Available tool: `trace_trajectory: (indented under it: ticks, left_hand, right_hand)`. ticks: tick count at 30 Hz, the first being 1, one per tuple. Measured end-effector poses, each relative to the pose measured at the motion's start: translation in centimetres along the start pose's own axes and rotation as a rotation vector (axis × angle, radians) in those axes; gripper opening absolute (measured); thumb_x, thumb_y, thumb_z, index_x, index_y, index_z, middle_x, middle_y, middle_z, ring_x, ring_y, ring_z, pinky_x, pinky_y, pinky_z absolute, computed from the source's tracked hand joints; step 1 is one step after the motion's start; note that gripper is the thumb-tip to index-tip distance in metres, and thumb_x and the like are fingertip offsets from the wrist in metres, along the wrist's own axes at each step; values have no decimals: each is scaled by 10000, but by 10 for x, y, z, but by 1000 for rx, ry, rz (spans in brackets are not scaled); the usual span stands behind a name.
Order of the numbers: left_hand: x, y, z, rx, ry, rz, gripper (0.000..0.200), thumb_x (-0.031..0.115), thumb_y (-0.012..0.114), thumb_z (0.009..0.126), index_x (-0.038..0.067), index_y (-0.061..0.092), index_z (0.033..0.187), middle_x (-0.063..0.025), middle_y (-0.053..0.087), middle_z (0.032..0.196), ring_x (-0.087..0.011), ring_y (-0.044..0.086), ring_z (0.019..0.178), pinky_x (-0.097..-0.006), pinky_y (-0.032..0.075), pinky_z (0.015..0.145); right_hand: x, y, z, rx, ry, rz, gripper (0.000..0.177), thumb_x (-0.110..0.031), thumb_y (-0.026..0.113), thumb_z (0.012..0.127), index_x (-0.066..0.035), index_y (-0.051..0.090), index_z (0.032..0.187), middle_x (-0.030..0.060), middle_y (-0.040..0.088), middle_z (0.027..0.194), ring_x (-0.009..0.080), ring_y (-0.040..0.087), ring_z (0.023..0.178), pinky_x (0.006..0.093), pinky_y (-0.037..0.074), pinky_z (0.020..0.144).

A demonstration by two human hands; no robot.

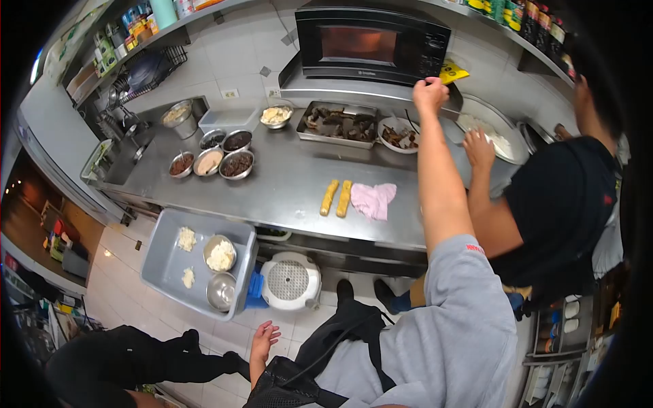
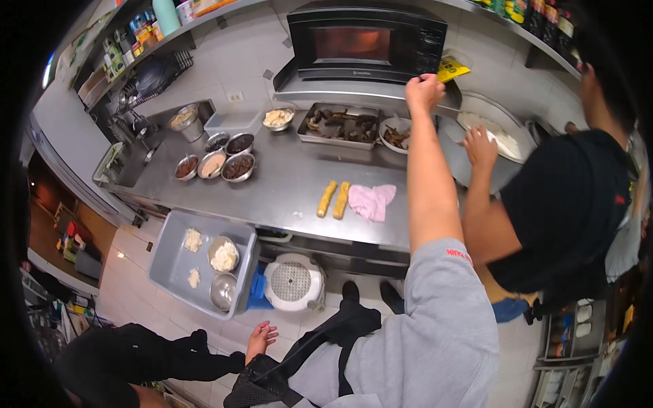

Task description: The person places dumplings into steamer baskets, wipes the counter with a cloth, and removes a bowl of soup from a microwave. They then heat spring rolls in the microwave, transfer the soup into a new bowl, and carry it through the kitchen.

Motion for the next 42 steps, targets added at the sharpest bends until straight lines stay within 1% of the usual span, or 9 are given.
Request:
trace_trajectory:
  ticks: [5,7,10,16,20,25,27,34,42]
  left_hand:
    - [80,46,27,-14,62,-113,382,224,496,968,75,449,1317,-114,618,1163,-214,621,997,-327,477,829]
    - [118,64,34,-8,79,-116,384,222,491,972,62,445,1318,-119,613,1177,-213,618,1007,-323,476,835]
    - [173,83,42,-55,189,-51,390,225,495,974,55,446,1322,-123,608,1187,-210,614,1025,-320,475,858]
    - [285,106,67,-119,326,56,390,179,525,959,34,456,1315,-111,612,1166,-196,610,1017,-294,472,856]
    - [377,142,76,-209,511,203,372,112,539,943,18,472,1296,-101,613,1136,-177,594,1016,-272,455,877]
    - [440,184,77,-306,687,202,432,31,563,904,18,442,1319,-112,601,1160,-172,573,1045,-285,445,897]
    - [459,194,65,-290,870,247,469,23,560,892,25,421,1341,-121,595,1182,-178,570,1058,-298,440,908]
    - [510,229,10,-145,1310,329,693,44,640,826,3,275,1414,-166,438,1361,-267,443,1228,-381,314,1053]
    - [523,202,30,117,1283,168,631,34,619,835,-23,286,1369,-157,437,1306,-242,427,1205,-345,283,1057]
  right_hand:
    - [28,53,60,45,-171,-80,367,-374,602,868,-72,523,1060,265,483,1184,429,498,1075,523,418,892]
    - [16,59,60,54,-355,-121,284,-306,551,923,-61,498,1056,307,479,1160,504,527,982,509,470,824]
    - [16,45,60,-86,-432,-38,311,-286,623,875,-60,481,1036,297,510,1118,456,544,987,477,476,809]
    - [44,52,70,-320,-199,-166,599,-221,761,739,-29,315,1091,292,630,893,495,588,889,519,471,747]
    - [42,52,72,-404,-136,-250,617,-218,758,738,-20,330,1135,291,631,954,462,595,952,505,472,805]
    - [-45,-22,-34,-108,-640,309,579,-7,564,788,-56,404,1342,204,466,1289,366,557,1052,409,452,912]
    - [-54,-26,-64,-244,-471,610,485,-3,559,790,-36,472,1266,175,508,1215,286,591,963,379,476,862]
    - [-100,61,1,-469,-498,498,353,-62,616,800,-64,542,1145,160,502,1196,284,621,886,381,509,761]
    - [-132,181,63,-530,-695,-113,544,-99,645,778,-106,451,1286,205,392,1348,391,607,990,450,519,835]
Point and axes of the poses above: each hand's wrist, its own z-axis towards the middle knuckle, its own y-axis out of the palm, x = y × z, the point moved 8 cm from there along z, towards the middle knuckle
